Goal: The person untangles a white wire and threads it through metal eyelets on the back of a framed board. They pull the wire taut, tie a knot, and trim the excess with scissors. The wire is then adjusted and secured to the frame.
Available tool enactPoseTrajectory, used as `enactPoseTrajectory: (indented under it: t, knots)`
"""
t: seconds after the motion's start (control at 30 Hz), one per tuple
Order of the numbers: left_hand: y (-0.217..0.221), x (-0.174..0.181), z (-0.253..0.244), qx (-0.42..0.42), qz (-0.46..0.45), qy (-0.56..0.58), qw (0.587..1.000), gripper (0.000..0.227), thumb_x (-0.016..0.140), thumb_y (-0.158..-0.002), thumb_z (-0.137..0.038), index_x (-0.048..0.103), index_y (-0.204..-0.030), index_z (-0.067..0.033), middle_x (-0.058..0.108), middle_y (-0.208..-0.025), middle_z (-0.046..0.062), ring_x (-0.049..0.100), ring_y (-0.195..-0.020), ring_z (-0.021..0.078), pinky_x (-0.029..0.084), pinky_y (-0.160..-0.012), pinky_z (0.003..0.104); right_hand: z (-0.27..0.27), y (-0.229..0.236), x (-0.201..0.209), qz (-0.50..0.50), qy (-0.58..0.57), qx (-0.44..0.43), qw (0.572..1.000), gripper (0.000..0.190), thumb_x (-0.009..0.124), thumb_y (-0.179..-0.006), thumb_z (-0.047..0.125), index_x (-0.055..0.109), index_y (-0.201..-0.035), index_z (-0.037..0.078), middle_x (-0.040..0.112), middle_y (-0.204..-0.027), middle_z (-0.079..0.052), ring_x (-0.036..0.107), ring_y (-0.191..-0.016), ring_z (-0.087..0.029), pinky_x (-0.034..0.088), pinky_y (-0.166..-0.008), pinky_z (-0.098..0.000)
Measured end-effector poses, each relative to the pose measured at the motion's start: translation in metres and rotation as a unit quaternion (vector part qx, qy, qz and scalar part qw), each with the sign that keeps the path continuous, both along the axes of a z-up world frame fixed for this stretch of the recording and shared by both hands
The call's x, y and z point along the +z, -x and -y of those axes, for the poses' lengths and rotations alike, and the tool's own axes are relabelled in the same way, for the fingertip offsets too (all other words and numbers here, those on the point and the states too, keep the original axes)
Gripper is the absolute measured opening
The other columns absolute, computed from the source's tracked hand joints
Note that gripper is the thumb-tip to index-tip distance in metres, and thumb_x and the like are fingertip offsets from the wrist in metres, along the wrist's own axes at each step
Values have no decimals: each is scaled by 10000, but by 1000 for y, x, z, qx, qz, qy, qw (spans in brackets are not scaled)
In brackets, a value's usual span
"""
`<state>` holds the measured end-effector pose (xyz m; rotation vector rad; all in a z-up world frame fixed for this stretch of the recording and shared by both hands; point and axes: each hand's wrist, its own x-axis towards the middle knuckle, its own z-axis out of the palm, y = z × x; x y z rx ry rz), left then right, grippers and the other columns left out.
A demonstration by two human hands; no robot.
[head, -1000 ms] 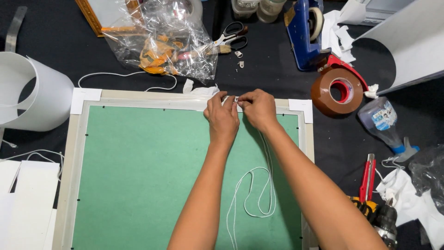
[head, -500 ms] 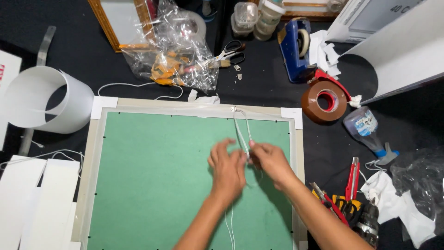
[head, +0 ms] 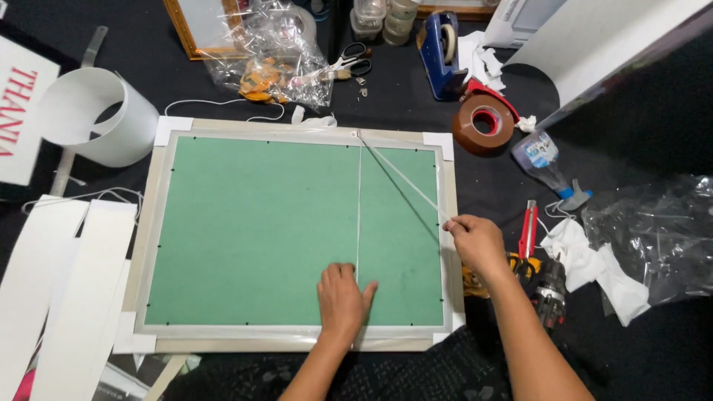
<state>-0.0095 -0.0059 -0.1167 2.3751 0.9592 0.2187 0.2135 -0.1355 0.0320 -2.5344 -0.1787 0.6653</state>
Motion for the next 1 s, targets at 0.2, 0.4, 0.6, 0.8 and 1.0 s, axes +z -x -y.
enactPoseTrajectory:
  t: [0.2,0.4,0.6,0.8,1.0]
  knots:
    - [-24,-28,-15,36,-48,139,988,146,693,-854,-198,735,-874,-59,688,-855,166,715,-907,437,552,-746,498,26,41,-21,-83,-107,-38,990,293,648,-937,248,769,-1107,42,737,-708,-85,682,-625,-176,528,-516,-286]
    - [-50,3,-7,53,-47,273,959,414,779,-760,-352,740,-1111,-136,774,-1052,116,724,-1087,345,582,-855,454,21,32,-46,-178,-209,-72,959,257,678,-877,127,753,-1041,-55,708,-703,-137,572,-545,-148,441,-420,-242]
    - [-66,54,7,-1,-9,273,962,396,572,-974,-285,696,-1311,-117,794,-1067,113,711,-1136,335,537,-981,453,17,26,-37,-172,-261,-108,944,300,655,-880,109,723,-1123,-54,726,-723,-170,593,-534,-138,464,-417,-218]
    - [-84,126,31,-22,66,372,925,583,467,-1013,-86,257,-1530,84,658,-1331,289,664,-1234,361,504,-1066,478,9,7,-73,-216,-301,-134,919,321,676,-860,90,687,-1143,-61,744,-831,-161,709,-650,-156,578,-516,-225]
    - [-108,78,10,11,68,398,915,485,585,-1004,-194,537,-1421,48,663,-1349,215,653,-1246,318,518,-1053,398,4,-12,-123,-142,-249,-97,953,240,700,-755,133,799,-959,53,699,-649,-79,617,-555,-144,496,-443,-251]
